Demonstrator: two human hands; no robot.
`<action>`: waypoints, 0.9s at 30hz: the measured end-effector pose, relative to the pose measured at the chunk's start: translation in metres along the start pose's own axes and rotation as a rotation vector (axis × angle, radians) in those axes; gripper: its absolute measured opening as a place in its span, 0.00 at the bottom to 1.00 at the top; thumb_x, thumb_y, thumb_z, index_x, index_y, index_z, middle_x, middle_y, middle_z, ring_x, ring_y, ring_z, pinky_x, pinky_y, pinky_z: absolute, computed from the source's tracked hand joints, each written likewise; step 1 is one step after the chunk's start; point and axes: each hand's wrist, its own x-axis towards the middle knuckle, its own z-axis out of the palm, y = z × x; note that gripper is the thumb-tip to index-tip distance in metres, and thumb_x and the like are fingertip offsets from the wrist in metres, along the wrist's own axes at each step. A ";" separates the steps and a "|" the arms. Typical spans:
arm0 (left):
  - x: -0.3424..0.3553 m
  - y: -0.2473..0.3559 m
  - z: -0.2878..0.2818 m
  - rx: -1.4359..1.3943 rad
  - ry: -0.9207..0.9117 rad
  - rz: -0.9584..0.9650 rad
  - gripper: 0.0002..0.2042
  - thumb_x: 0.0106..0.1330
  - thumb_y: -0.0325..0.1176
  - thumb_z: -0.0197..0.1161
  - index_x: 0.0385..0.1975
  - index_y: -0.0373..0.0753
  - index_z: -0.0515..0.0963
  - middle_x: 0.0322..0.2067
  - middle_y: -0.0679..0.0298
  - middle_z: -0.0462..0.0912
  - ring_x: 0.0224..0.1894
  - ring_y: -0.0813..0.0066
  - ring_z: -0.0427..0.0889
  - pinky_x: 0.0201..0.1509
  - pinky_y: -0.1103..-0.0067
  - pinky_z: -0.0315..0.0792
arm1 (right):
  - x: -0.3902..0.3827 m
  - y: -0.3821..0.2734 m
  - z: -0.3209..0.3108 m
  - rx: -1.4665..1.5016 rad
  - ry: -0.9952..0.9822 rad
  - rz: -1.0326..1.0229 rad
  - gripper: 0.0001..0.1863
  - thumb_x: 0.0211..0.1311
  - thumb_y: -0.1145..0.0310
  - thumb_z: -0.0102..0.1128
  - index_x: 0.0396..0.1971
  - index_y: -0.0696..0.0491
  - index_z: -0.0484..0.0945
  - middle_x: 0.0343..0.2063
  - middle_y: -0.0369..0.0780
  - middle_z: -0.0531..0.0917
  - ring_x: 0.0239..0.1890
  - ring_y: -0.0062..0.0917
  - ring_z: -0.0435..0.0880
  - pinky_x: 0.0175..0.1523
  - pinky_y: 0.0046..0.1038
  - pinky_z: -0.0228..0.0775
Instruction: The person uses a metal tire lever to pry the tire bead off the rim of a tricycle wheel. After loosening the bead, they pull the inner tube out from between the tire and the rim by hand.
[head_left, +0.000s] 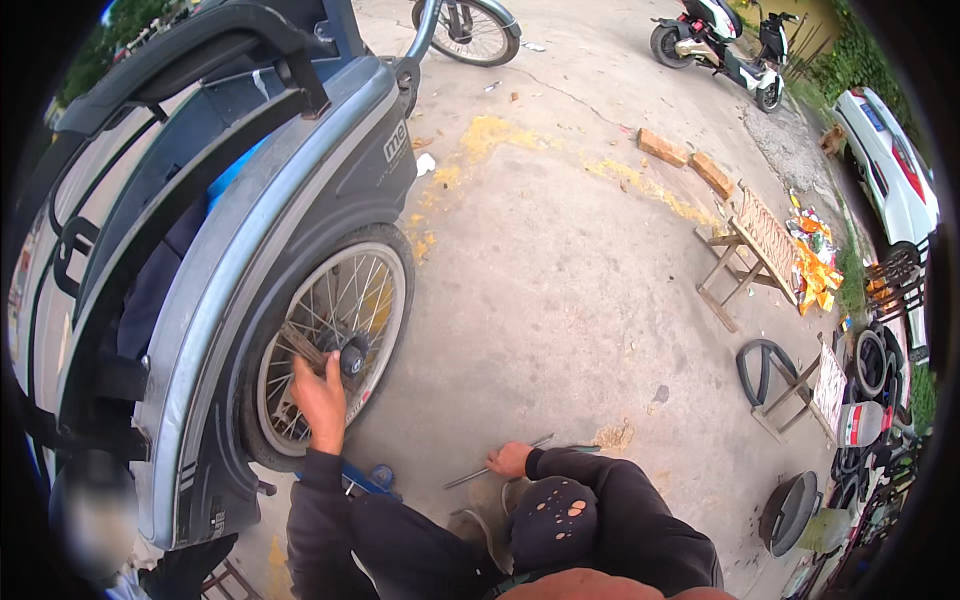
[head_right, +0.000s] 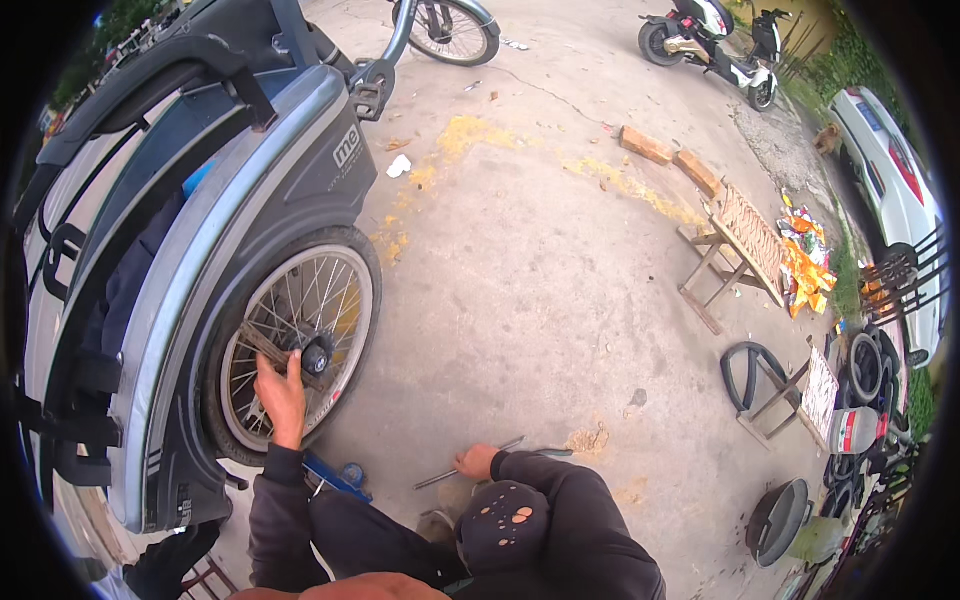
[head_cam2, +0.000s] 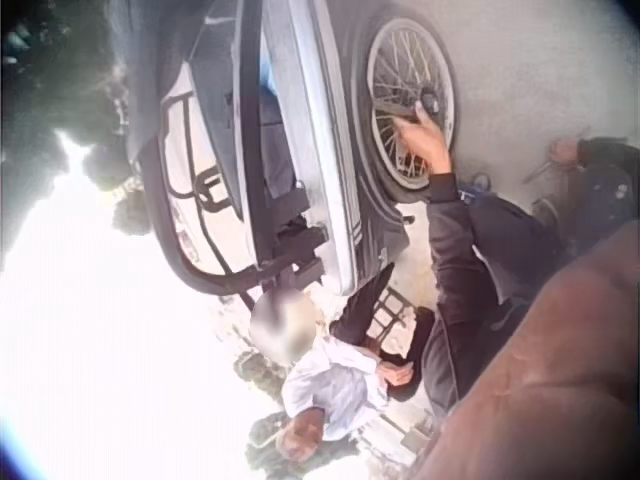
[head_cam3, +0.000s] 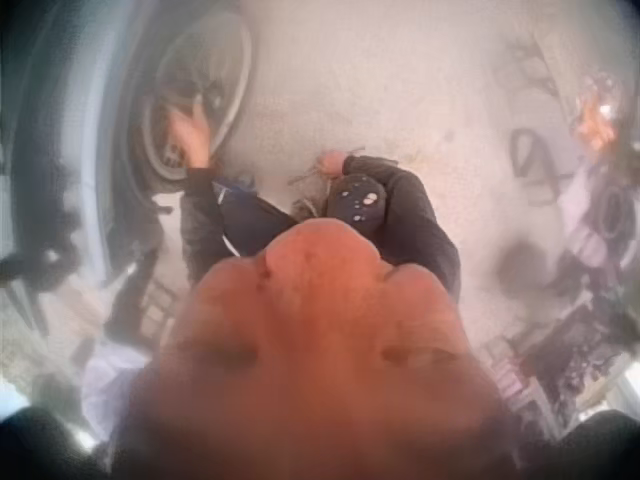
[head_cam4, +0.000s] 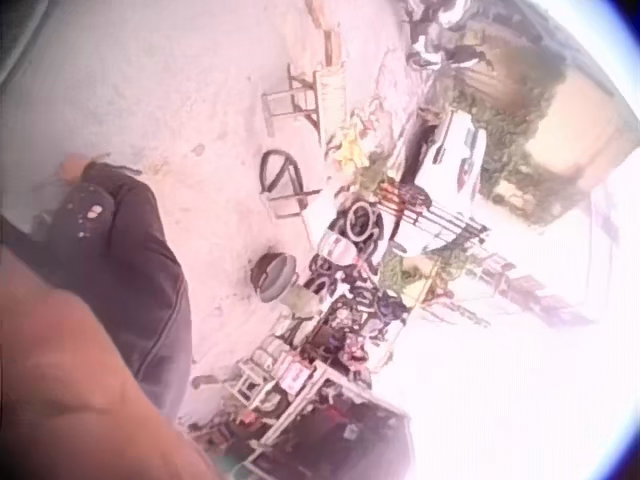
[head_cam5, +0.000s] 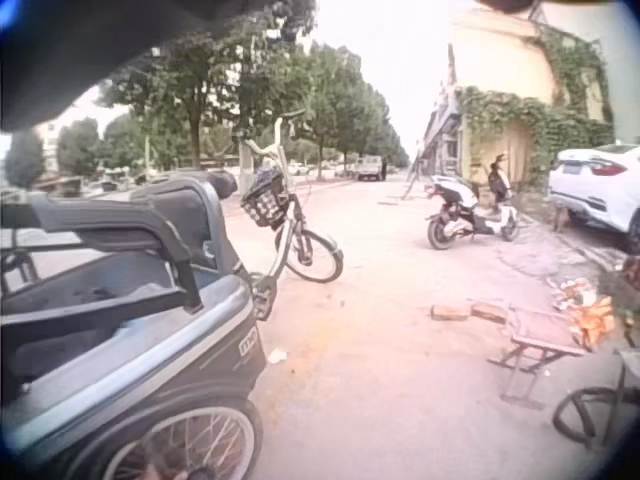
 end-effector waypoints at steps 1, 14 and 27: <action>0.000 0.014 0.005 0.051 0.029 0.090 0.12 0.64 0.32 0.69 0.36 0.30 0.75 0.31 0.49 0.86 0.35 0.46 0.85 0.38 0.62 0.74 | 0.003 0.014 -0.006 -0.018 0.004 0.007 0.09 0.62 0.65 0.54 0.37 0.55 0.75 0.34 0.47 0.81 0.26 0.39 0.86 0.29 0.42 0.79; 0.024 0.030 0.024 0.349 -0.165 0.032 0.20 0.62 0.36 0.70 0.46 0.29 0.73 0.33 0.40 0.83 0.38 0.37 0.82 0.40 0.55 0.74 | -0.080 0.145 -0.256 0.092 0.165 0.687 0.10 0.49 0.68 0.60 0.30 0.58 0.79 0.26 0.51 0.82 0.32 0.51 0.84 0.39 0.50 0.77; 0.051 0.045 0.059 0.652 -0.310 0.151 0.20 0.57 0.30 0.70 0.47 0.30 0.73 0.27 0.47 0.84 0.32 0.47 0.85 0.36 0.60 0.79 | -0.083 0.221 -0.350 1.670 0.510 0.589 0.13 0.70 0.74 0.51 0.51 0.56 0.77 0.43 0.38 0.83 0.42 0.24 0.84 0.50 0.29 0.76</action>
